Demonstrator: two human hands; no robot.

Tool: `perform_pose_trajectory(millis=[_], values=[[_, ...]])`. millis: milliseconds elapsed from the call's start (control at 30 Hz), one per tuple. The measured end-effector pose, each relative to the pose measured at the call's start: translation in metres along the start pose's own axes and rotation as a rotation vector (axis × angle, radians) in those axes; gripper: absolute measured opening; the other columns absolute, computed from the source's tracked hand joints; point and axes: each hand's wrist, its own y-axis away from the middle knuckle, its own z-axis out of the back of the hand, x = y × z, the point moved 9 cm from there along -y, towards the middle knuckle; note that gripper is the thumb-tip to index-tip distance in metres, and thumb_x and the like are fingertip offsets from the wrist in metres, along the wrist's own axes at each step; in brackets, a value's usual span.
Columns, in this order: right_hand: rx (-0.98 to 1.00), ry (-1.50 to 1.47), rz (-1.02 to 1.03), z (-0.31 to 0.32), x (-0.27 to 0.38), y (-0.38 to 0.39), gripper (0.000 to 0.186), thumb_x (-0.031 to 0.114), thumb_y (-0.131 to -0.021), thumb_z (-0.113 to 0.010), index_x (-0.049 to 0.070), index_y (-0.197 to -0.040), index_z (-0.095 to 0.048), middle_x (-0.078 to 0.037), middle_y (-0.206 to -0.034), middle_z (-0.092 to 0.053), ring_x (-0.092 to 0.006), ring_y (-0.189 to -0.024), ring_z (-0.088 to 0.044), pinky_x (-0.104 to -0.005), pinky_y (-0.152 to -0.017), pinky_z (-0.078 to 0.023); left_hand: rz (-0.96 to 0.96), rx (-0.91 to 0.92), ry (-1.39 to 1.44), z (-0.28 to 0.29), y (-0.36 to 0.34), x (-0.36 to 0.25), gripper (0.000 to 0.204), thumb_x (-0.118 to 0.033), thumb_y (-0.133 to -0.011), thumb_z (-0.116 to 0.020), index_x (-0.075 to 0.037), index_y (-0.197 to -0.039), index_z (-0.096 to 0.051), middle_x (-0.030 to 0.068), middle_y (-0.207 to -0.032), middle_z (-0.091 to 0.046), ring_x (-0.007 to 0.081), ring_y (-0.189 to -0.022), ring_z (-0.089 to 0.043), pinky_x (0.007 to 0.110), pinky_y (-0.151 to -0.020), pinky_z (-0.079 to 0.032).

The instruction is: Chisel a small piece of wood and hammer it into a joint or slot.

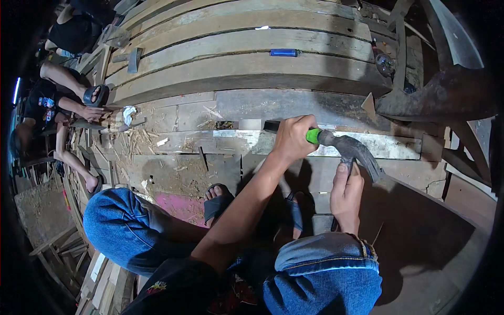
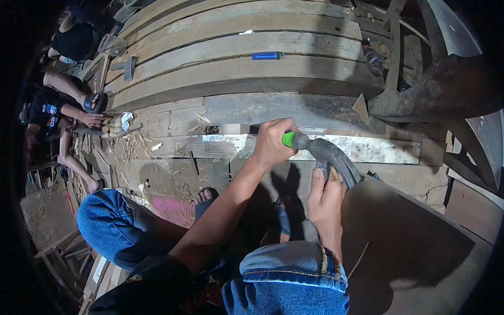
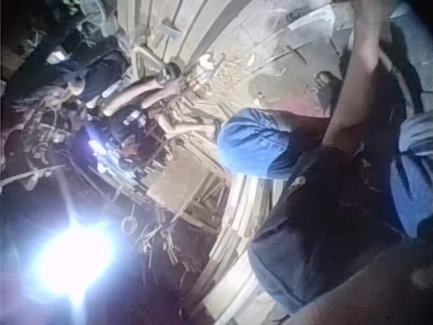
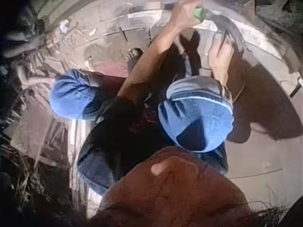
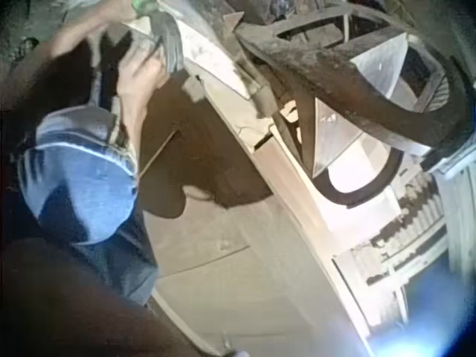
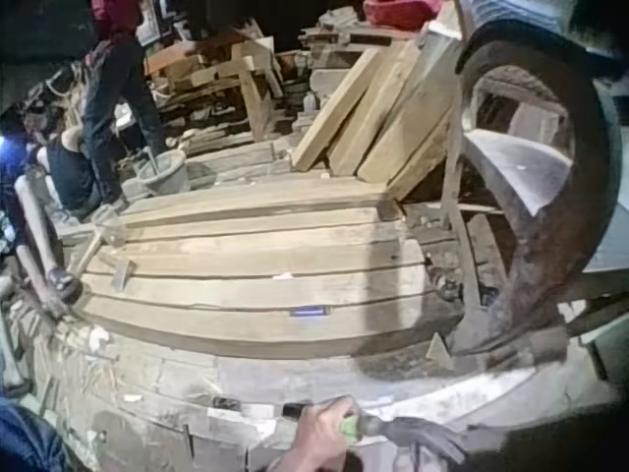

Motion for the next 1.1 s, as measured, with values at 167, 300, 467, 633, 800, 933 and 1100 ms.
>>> perform_pose_trajectory(millis=[167, 300, 467, 633, 800, 933, 1100], values=[[-0.229, -0.726, -0.179, 0.048, -0.021, -0.003, 0.037, 0.037, -0.109, -0.050, 0.001, -0.103, -0.057, -0.002, -0.060, -0.042, -0.0104, -0.051, -0.038, -0.0300, -0.046, -0.030, -0.001, 0.014, -0.021, -0.001, 0.005, 0.007, 0.019, -0.003, -0.063, -0.074, -0.003, -0.075, -0.060, 0.0146, -0.071, -0.066, 0.0359, -0.068, -0.067, 0.043, -0.060, -0.051], [-0.336, -1.301, -0.247, 0.080, -0.030, 0.004, 0.054, 0.061, -0.107, -0.039, 0.009, -0.099, -0.047, 0.003, -0.059, -0.030, -0.0055, -0.042, -0.025, -0.0244, -0.037, -0.019, 0.019, 0.033, -0.057, 0.008, 0.008, 0.010, 0.017, -0.002, -0.064, -0.074, -0.004, -0.075, -0.061, 0.0138, -0.070, -0.066, 0.0351, -0.066, -0.067, 0.043, -0.059, -0.052], [-0.320, -1.263, -0.397, 0.067, -0.050, 0.013, 0.051, 0.058, -0.108, -0.039, 0.008, -0.100, -0.046, 0.002, -0.061, -0.034, -0.0060, -0.043, -0.026, -0.0247, -0.038, -0.022, 0.021, -0.230, 0.131, 0.045, 0.003, -0.007, 0.019, 0.001, -0.078, -0.073, -0.004, -0.069, -0.056, 0.0072, -0.063, -0.061, 0.0146, -0.056, -0.062, 0.033, -0.052, -0.047], [-0.147, -1.251, -0.560, 0.023, -0.058, 0.024, 0.044, 0.051, -0.110, -0.044, 0.008, -0.104, -0.053, 0.004, -0.072, -0.042, -0.0040, -0.055, -0.035, -0.0210, -0.046, -0.025, 0.105, -0.455, 0.612, 0.129, -0.024, -0.034, 0.025, -0.006, -0.095, -0.066, -0.012, -0.078, -0.048, -0.0019, -0.064, -0.051, 0.0060, -0.049, -0.042, 0.024, -0.045, -0.036], [-0.072, -1.145, -0.550, 0.016, -0.052, 0.020, 0.061, 0.063, -0.108, -0.034, 0.006, -0.102, -0.054, 0.004, -0.063, -0.038, -0.0050, -0.051, -0.032, -0.0222, -0.046, -0.026, 0.091, -0.472, 0.711, 0.203, -0.041, -0.108, 0.030, -0.021, -0.104, -0.055, -0.016, -0.077, -0.044, -0.0067, -0.055, -0.030, 0.0040, -0.041, -0.026, 0.024, -0.043, -0.025], [-0.098, -1.060, -0.564, 0.026, -0.047, 0.018, 0.064, 0.066, -0.107, -0.033, 0.006, -0.100, -0.054, 0.004, -0.062, -0.037, -0.0053, -0.050, -0.031, -0.0235, -0.046, -0.025, 0.003, -0.538, 0.595, 0.237, -0.039, -0.137, 0.033, -0.010, -0.102, -0.058, -0.011, -0.074, -0.041, -0.0029, -0.052, -0.033, 0.0067, -0.039, -0.028, 0.025, -0.040, -0.026], [-0.121, -1.073, -0.483, 0.060, -0.045, 0.006, 0.064, 0.066, -0.107, -0.031, 0.006, -0.095, -0.052, 0.003, -0.060, -0.034, -0.0065, -0.048, -0.029, -0.0247, -0.045, -0.025, 0.031, -0.664, 0.476, 0.230, -0.020, -0.111, 0.030, -0.010, -0.100, -0.065, -0.011, -0.078, -0.044, -0.0030, -0.056, -0.040, 0.0059, -0.043, -0.036, 0.024, -0.041, -0.031]])
